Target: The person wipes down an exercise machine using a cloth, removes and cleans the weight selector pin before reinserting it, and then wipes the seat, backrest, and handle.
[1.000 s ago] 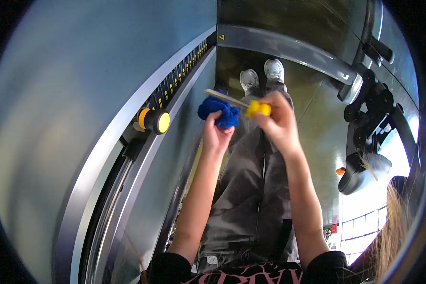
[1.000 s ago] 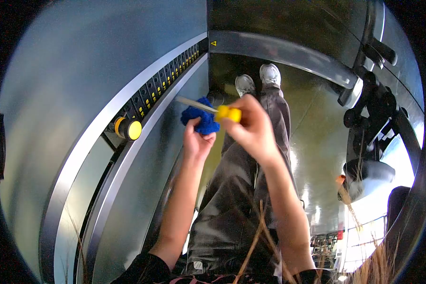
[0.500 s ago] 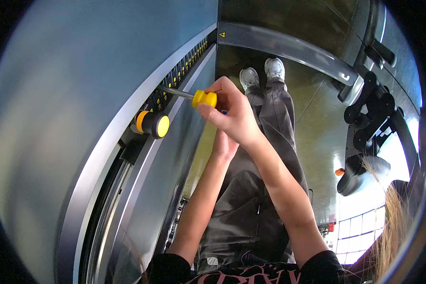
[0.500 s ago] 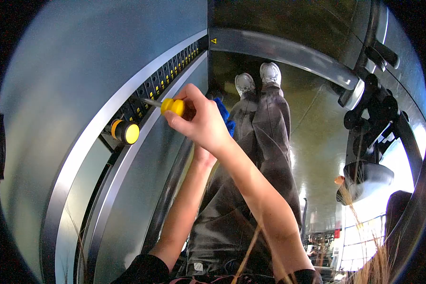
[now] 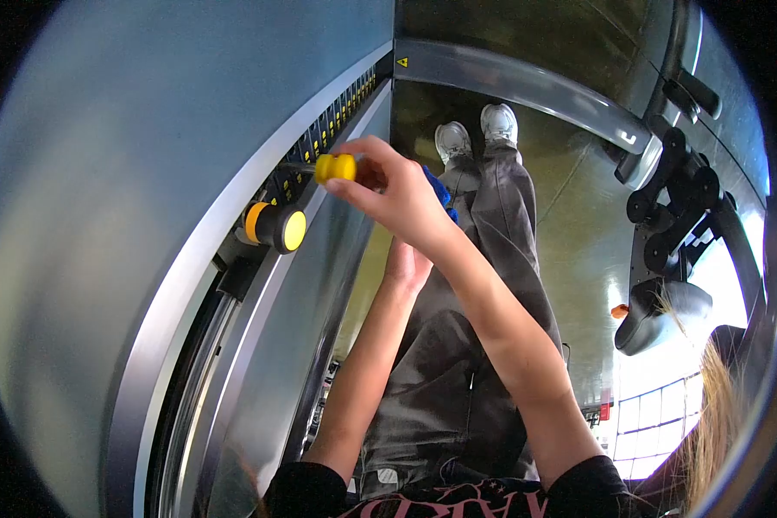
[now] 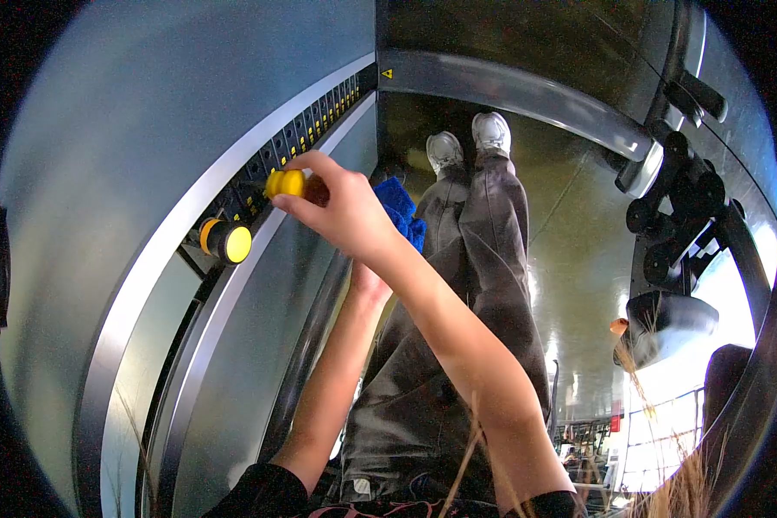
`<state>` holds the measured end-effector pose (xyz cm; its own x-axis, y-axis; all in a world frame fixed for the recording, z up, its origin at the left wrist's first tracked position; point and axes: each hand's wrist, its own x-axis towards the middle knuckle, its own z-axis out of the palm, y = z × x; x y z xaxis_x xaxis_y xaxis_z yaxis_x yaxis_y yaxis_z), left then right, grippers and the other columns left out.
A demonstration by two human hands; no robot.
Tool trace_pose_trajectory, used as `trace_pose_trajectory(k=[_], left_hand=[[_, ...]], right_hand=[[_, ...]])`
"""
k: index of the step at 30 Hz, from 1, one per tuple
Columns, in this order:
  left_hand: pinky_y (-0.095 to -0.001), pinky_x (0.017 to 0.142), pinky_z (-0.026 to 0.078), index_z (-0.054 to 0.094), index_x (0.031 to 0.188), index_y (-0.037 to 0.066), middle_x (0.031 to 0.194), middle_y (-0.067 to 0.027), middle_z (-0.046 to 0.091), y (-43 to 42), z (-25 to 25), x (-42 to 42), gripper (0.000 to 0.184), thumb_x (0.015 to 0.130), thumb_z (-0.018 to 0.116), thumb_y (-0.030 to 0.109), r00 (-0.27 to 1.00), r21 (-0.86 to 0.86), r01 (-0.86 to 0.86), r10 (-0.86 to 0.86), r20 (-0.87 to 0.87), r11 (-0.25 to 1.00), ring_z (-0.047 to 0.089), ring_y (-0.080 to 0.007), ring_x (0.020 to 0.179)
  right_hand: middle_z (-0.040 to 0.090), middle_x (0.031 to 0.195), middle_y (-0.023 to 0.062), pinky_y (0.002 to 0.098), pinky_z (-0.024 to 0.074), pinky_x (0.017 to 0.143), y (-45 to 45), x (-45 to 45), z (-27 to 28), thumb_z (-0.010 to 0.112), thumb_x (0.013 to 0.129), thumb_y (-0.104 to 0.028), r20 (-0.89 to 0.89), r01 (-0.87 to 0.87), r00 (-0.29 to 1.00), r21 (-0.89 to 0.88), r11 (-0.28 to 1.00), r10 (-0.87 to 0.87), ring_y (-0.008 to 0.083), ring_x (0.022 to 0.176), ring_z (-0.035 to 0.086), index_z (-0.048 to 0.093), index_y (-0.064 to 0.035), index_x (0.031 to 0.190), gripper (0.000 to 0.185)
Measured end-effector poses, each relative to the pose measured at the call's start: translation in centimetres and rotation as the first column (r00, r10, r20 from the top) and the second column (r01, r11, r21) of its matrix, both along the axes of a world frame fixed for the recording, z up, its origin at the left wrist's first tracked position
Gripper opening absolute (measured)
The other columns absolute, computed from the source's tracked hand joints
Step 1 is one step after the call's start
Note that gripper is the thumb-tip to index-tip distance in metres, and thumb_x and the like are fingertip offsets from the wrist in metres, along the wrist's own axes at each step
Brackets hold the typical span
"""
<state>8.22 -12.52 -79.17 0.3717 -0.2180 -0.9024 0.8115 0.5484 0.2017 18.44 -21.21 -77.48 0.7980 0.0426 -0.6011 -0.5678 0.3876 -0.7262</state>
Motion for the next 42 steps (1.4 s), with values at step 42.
trace_pose_trajectory(k=[42], left_hand=[[-0.0311,0.083,0.045,0.04,0.119,0.007,0.109,-0.0022,0.049,0.6,-0.2,-0.6,0.038,0.091,0.047,0.033,0.998,0.062,0.023,-0.027,0.058,0.998,0.051,-0.0118,0.1]], right_hand=[[0.06,0.087,0.0145,0.039,0.049,0.071,1.4,2.7,1.4,0.065,0.07,-0.009,0.372,-0.172,0.885,-0.296,0.94,0.279,0.0322,0.081,0.059,0.051,-0.006,0.109,0.042]])
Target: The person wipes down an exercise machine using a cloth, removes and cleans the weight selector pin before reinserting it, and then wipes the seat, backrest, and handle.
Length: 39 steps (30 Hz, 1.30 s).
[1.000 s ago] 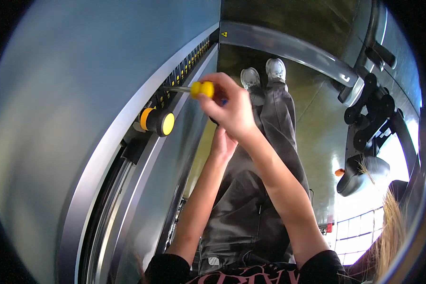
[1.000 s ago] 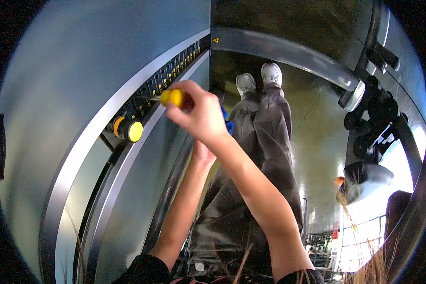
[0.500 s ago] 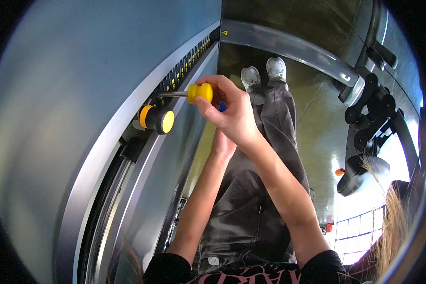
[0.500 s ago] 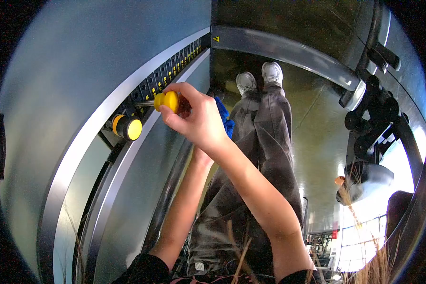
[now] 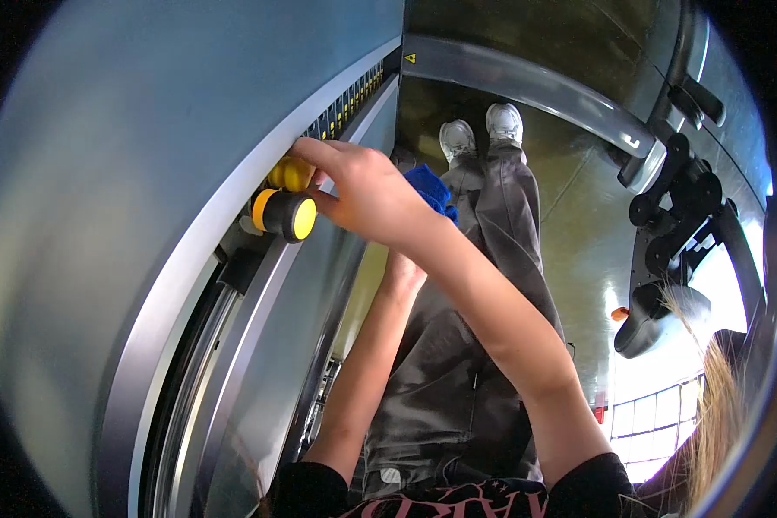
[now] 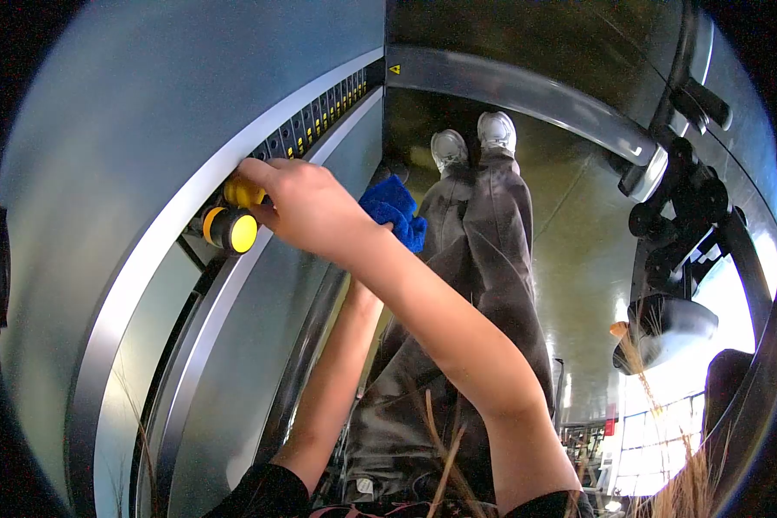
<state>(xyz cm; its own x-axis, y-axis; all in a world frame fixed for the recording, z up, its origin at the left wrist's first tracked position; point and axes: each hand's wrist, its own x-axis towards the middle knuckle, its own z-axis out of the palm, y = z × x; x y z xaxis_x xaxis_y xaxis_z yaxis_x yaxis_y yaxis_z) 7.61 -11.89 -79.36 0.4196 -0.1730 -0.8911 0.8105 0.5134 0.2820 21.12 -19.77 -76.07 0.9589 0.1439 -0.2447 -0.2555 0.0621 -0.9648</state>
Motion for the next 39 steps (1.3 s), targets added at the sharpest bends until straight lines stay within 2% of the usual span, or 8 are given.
trace_pose_trajectory(k=[5,8,11,17,19,21,23,39], left_hand=[[-0.0417,0.093,0.039,0.049,0.114,0.013,0.11,-0.0016,0.055,1.5,-1.1,-1.4,0.028,0.086,0.054,0.019,0.996,-0.077,-0.076,0.072,-0.054,0.994,0.052,-0.0149,0.098],[-0.0296,0.07,0.048,0.048,0.106,0.01,0.095,0.0008,0.053,1.0,-1.1,-1.6,0.026,0.09,0.05,0.03,0.997,-0.034,-0.059,0.057,-0.053,0.998,0.055,-0.0105,0.085],[-0.0397,0.092,0.039,0.053,0.108,0.014,0.102,0.0006,0.058,1.7,-1.5,-1.8,0.025,0.085,0.057,0.023,0.996,-0.2,-0.09,0.092,0.003,0.976,0.053,-0.0133,0.094],[-0.0368,0.09,0.041,0.052,0.108,0.013,0.099,0.0003,0.057,1.0,-0.8,-0.9,0.027,0.085,0.056,0.027,0.998,-0.107,-0.06,0.058,-0.024,0.992,0.053,-0.0117,0.089],[-0.0355,0.09,0.041,0.051,0.11,0.012,0.103,-0.0012,0.057,2.8,-3.0,-1.8,0.031,0.085,0.056,0.03,0.991,-0.45,-0.045,0.096,0.092,0.892,0.053,-0.0124,0.092],[-0.0323,0.083,0.043,0.05,0.111,0.011,0.101,-0.0009,0.056,3.2,-3.4,-2.5,0.033,0.086,0.055,0.032,0.993,-0.419,-0.044,0.086,0.082,0.907,0.053,-0.0116,0.09],[-0.0272,0.069,0.047,0.049,0.11,0.01,0.096,0.0012,0.055,-0.3,1.0,0.8,0.034,0.086,0.054,0.033,0.997,-0.008,-0.043,0.042,-0.058,0.999,0.054,-0.0095,0.083],[-0.0342,0.085,0.043,0.047,0.114,0.005,0.11,-0.0066,0.054,0.6,2.8,0.1,0.034,0.081,0.048,0.011,0.978,-0.095,0.175,-0.184,-0.1,0.98,0.052,-0.0176,0.099]], right_hand=[[0.058,0.077,0.0106,0.0381,0.0493,0.064,0.1,-0.3,-0.2,0.066,0.07,-0.013,0.095,0.024,0.995,-0.115,0.993,-0.013,0.0302,0.071,0.059,0.053,-0.0111,0.109,0.041],[0.055,0.07,0.0084,0.0372,0.049,0.06,0.0,-0.2,-0.1,0.065,0.07,-0.015,0.197,0.036,0.98,-0.225,0.974,0.009,0.0283,0.065,0.059,0.054,-0.015,0.107,0.038],[0.055,0.068,0.0077,0.0363,0.0487,0.058,0.3,-0.2,-0.4,0.064,0.071,-0.016,0.268,0.063,0.963,-0.264,0.962,0.011,0.0272,0.063,0.059,0.055,-0.0169,0.106,0.036],[0.055,0.068,0.0073,0.0363,0.0487,0.058,0.2,-0.1,-0.4,0.064,0.072,-0.017,0.267,0.036,0.962,-0.315,0.948,0.053,0.0271,0.063,0.059,0.055,-0.0176,0.107,0.036],[0.056,0.071,0.0078,0.0363,0.049,0.059,-0.3,-0.3,-0.4,0.064,0.073,-0.016,0.227,0.025,0.973,-0.257,0.966,0.036,0.0274,0.065,0.059,0.055,-0.0178,0.108,0.037],[0.058,0.075,0.0083,0.0368,0.0491,0.061,-1.2,-0.8,-0.5,0.063,0.074,-0.015,0.185,0.054,0.983,-0.195,0.979,-0.018,0.0279,0.067,0.059,0.054,-0.0174,0.11,0.038],[0.06,0.08,0.0089,0.0379,0.049,0.063,-2.5,-2.1,-1.0,0.063,0.074,-0.014,0.134,0.124,0.985,-0.131,0.984,-0.106,0.0287,0.069,0.059,0.054,-0.0164,0.112,0.038],[0.046,0.117,0.0133,0.038,0.039,0.091,-5.3,-15.3,-1.6,0.064,0.072,-0.012,-0.267,0.142,0.946,-0.177,0.974,-0.186,0.0322,0.105,0.049,0.057,-0.01,0.11,0.039]])
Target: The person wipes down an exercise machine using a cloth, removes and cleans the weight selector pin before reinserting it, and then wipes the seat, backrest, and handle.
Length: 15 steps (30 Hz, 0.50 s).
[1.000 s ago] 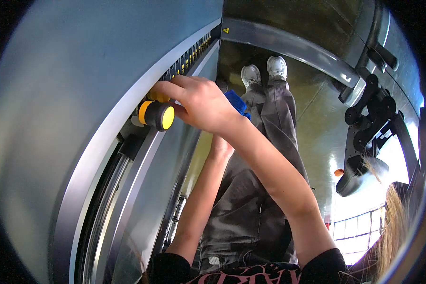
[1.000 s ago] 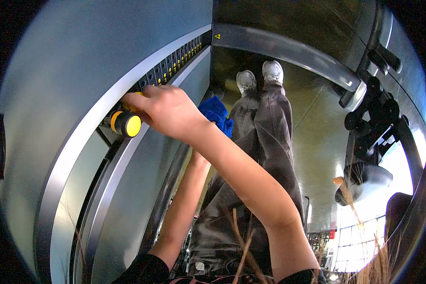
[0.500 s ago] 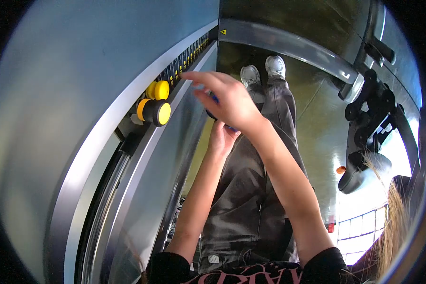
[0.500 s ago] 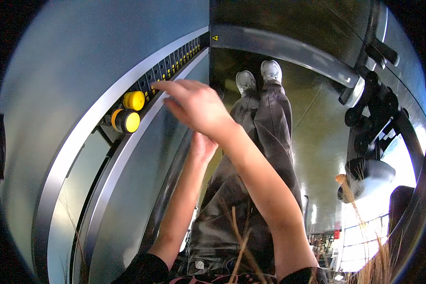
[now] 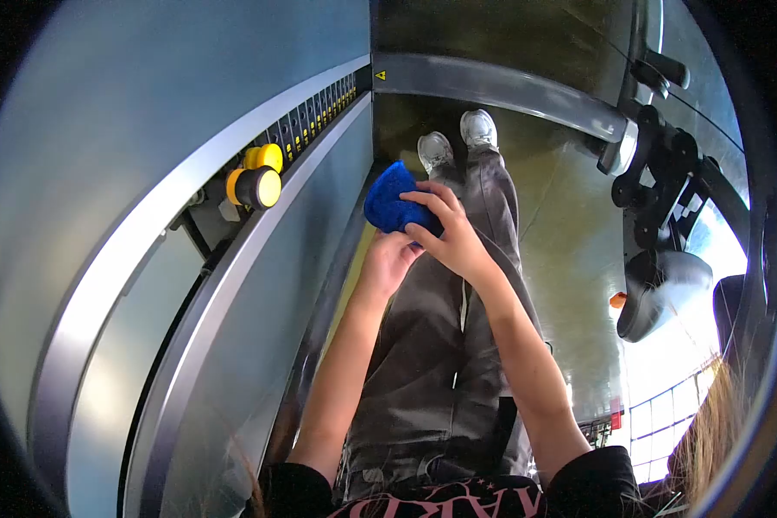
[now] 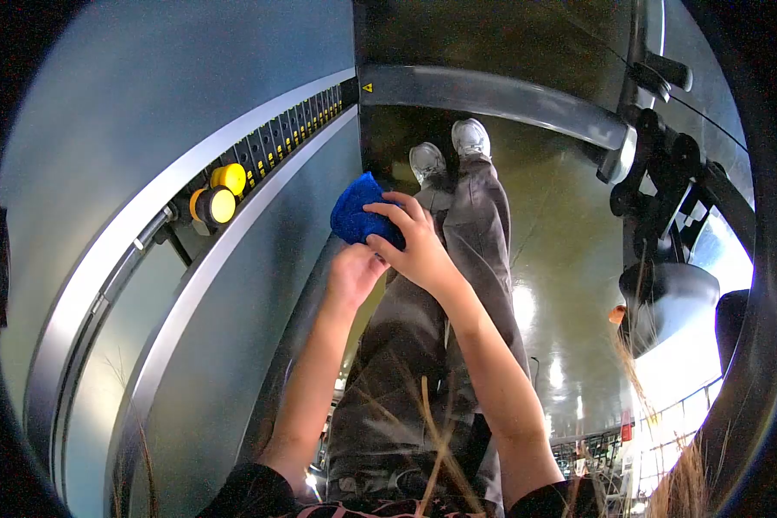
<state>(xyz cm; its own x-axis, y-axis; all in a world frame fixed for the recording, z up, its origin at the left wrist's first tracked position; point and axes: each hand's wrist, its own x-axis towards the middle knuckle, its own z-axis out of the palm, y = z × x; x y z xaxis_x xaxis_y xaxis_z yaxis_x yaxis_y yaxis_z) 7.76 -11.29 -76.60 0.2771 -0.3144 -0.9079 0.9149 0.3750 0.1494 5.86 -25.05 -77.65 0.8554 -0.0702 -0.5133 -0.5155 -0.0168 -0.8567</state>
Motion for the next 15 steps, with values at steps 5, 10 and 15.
trace_pose_trajectory(k=[5,10,15], left_hand=[[-0.0381,0.088,0.041,0.047,0.115,0.007,0.11,-0.0061,0.054,0.6,-0.2,-0.3,0.037,0.083,0.049,0.025,0.995,-0.075,0.062,-0.067,-0.068,0.995,0.051,-0.0186,0.1],[-0.0375,0.08,0.045,0.044,0.119,0.011,0.109,-0.0053,0.052,0.5,-1.4,-2.3,0.039,0.085,0.053,0.026,0.969,0.144,0.247,-0.242,-0.05,0.958,0.052,-0.0165,0.096],[-0.0334,0.076,0.044,0.041,0.121,0.012,0.113,-0.005,0.048,-0.4,-2.0,-2.9,0.044,0.082,0.059,0.023,0.895,0.427,0.372,-0.44,0.07,0.825,0.052,-0.0139,0.093]], right_hand=[[0.051,0.108,0.0153,0.0365,0.0431,0.086,-0.1,-2.0,-0.6,0.063,0.073,-0.011,-0.067,0.03,0.997,-0.01,1.0,-0.03,0.0326,0.099,0.052,0.056,-0.0063,0.106,0.034],[0.054,0.098,0.0165,0.0371,0.0445,0.082,-0.1,-4.2,-1.0,0.064,0.073,-0.012,-0.126,0.061,0.989,-0.091,0.994,-0.072,0.032,0.092,0.056,0.055,-0.0016,0.102,0.032],[0.056,0.095,0.017,0.0359,0.0449,0.078,-0.7,-5.9,-2.5,0.065,0.073,-0.016,-0.172,0.044,0.983,-0.15,0.988,-0.07,0.0298,0.089,0.057,0.055,-0.0007,0.1,0.033]])
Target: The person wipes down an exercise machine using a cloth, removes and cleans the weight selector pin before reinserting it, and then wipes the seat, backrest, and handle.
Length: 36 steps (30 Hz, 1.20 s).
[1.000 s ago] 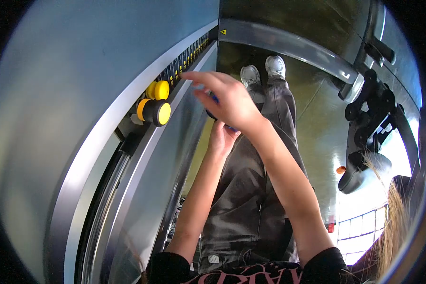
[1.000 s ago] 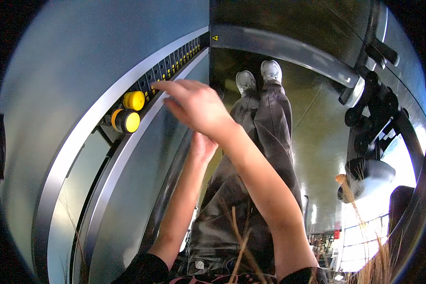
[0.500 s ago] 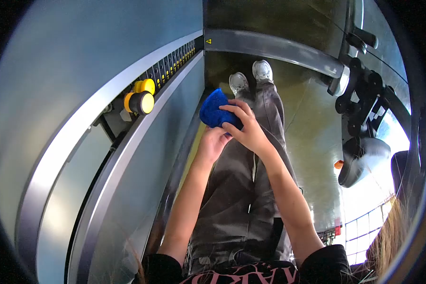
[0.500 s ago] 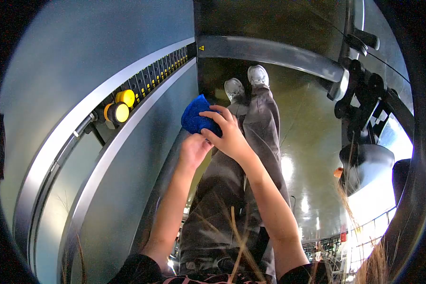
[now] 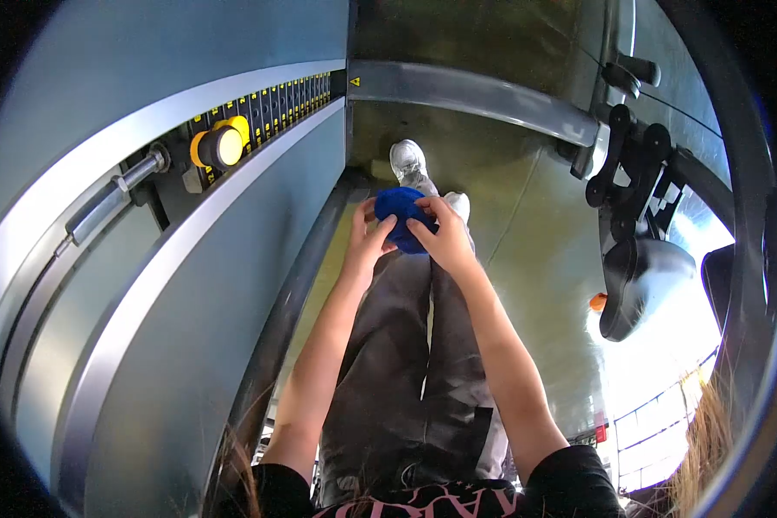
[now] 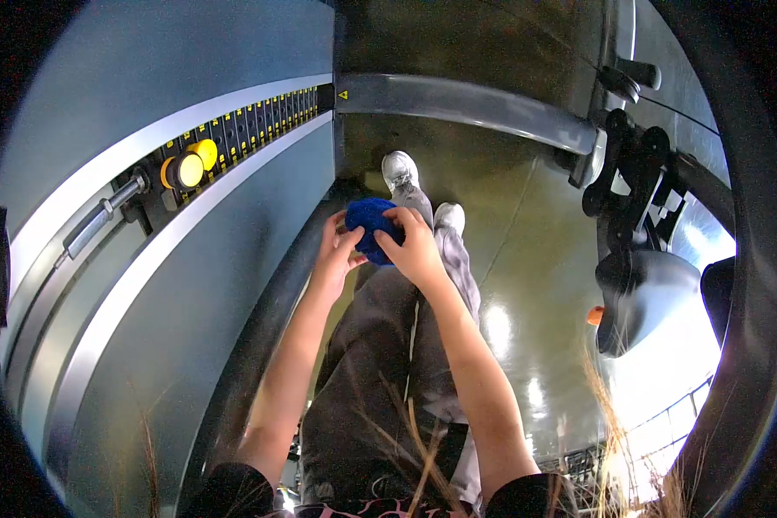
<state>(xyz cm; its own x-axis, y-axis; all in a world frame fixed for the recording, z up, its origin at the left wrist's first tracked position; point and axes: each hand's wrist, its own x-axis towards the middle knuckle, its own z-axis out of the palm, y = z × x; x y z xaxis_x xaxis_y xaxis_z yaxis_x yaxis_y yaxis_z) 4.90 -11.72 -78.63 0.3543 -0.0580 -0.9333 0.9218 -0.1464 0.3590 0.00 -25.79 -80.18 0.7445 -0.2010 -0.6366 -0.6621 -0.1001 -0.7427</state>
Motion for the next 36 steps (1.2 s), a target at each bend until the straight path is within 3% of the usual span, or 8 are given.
trace_pose_trajectory(k=[10,16,22,26,28,30,31,36], left_hand=[[-0.0298,0.079,0.043,0.043,0.123,0.013,0.104,-0.0043,0.053,-0.7,-6.0,-1.2,0.047,0.079,0.06,0.016,0.953,-0.238,0.096,-0.02,0.303,0.966,0.052,-0.0114,0.09],[-0.0247,0.08,0.043,0.043,0.122,0.005,0.105,-0.0073,0.052,-1.7,-12.2,-2.2,0.046,0.079,0.06,0.007,0.903,-0.175,0.159,-0.072,0.423,0.972,0.054,-0.0127,0.09],[-0.0294,0.08,0.046,0.044,0.118,0.005,0.11,-0.0069,0.049,-1.0,-18.4,-0.8,0.04,0.082,0.06,0.015,0.922,-0.066,0.136,-0.102,0.374,0.988,0.051,-0.0155,0.098],[-0.0337,0.076,0.048,0.041,0.119,0.008,0.116,-0.0103,0.048,1.4,-22.4,0.2,0.044,0.082,0.059,0.024,0.901,-0.123,-0.226,0.255,0.35,0.966,0.051,-0.0175,0.098],[-0.04,0.082,0.047,0.037,0.121,0.015,0.119,-0.0065,0.043,2.5,-27.0,1.2,0.043,0.084,0.054,0.027,0.87,-0.131,-0.411,0.431,0.239,0.902,0.049,-0.0222,0.102],[-0.0412,0.082,0.047,0.038,0.12,0.016,0.115,-0.0059,0.045,4.5,-31.8,2.0,0.04,0.085,0.053,0.028,0.807,-0.379,-0.525,0.587,0.062,0.762,0.05,-0.0226,0.1],[-0.0408,0.082,0.047,0.041,0.119,0.014,0.11,-0.0064,0.049,3.5,-31.1,2.4,0.038,0.087,0.052,0.031,0.713,-0.316,-0.65,0.698,0.062,0.691,0.051,-0.0227,0.097],[-0.0409,0.091,0.043,0.044,0.116,0.004,0.109,-0.0097,0.051,4.3,-32.7,4.8,0.037,0.088,0.05,0.027,0.617,-0.584,-0.65,0.786,-0.033,0.486,0.051,-0.0255,0.1]], right_hand=[[0.057,0.087,0.0179,0.033,0.044,0.074,-1.6,-1.3,-5.4,0.065,0.074,-0.018,0.043,0.03,0.999,0.024,0.999,-0.031,0.0268,0.079,0.057,0.055,0.001,0.099,0.033],[0.053,0.081,0.015,0.0347,0.0439,0.07,-3.6,-0.3,-10.0,0.066,0.073,-0.018,0.236,-0.132,0.955,-0.207,0.969,0.181,0.0267,0.074,0.053,0.056,-0.0002,0.097,0.031],[0.058,0.084,0.0153,0.0347,0.0454,0.071,-2.8,2.0,-17.2,0.065,0.074,-0.02,0.198,-0.176,0.957,-0.18,0.968,0.211,0.0269,0.077,0.057,0.058,-0.0011,0.098,0.031],[0.062,0.087,0.0172,0.0355,0.0476,0.075,2.0,6.0,-23.5,0.064,0.073,-0.024,0.006,-0.082,0.997,0.028,0.996,0.082,0.0296,0.083,0.061,0.06,-0.0024,0.099,0.034],[0.059,0.091,0.0191,0.0371,0.0465,0.078,4.3,7.5,-27.8,0.065,0.072,-0.021,0.162,-0.218,0.958,-0.122,0.968,0.236,0.032,0.087,0.059,0.059,-0.0035,0.1,0.034],[0.055,0.092,0.0192,0.0386,0.0454,0.08,6.1,9.0,-28.2,0.066,0.071,-0.016,0.369,-0.103,0.917,-0.155,0.983,0.154,0.0334,0.089,0.056,0.057,-0.0051,0.101,0.033],[0.053,0.09,0.0177,0.0388,0.0453,0.078,6.8,9.9,-29.0,0.066,0.07,-0.014,0.401,-0.053,0.911,-0.12,0.991,0.097,0.0323,0.087,0.055,0.055,-0.0055,0.101,0.034],[0.053,0.088,0.0154,0.0371,0.0436,0.072,7.4,14.3,-33.1,0.068,0.065,-0.021,0.414,-0.245,0.897,0.174,0.954,0.155,0.0293,0.082,0.053,0.051,-0.005,0.092,0.036]])
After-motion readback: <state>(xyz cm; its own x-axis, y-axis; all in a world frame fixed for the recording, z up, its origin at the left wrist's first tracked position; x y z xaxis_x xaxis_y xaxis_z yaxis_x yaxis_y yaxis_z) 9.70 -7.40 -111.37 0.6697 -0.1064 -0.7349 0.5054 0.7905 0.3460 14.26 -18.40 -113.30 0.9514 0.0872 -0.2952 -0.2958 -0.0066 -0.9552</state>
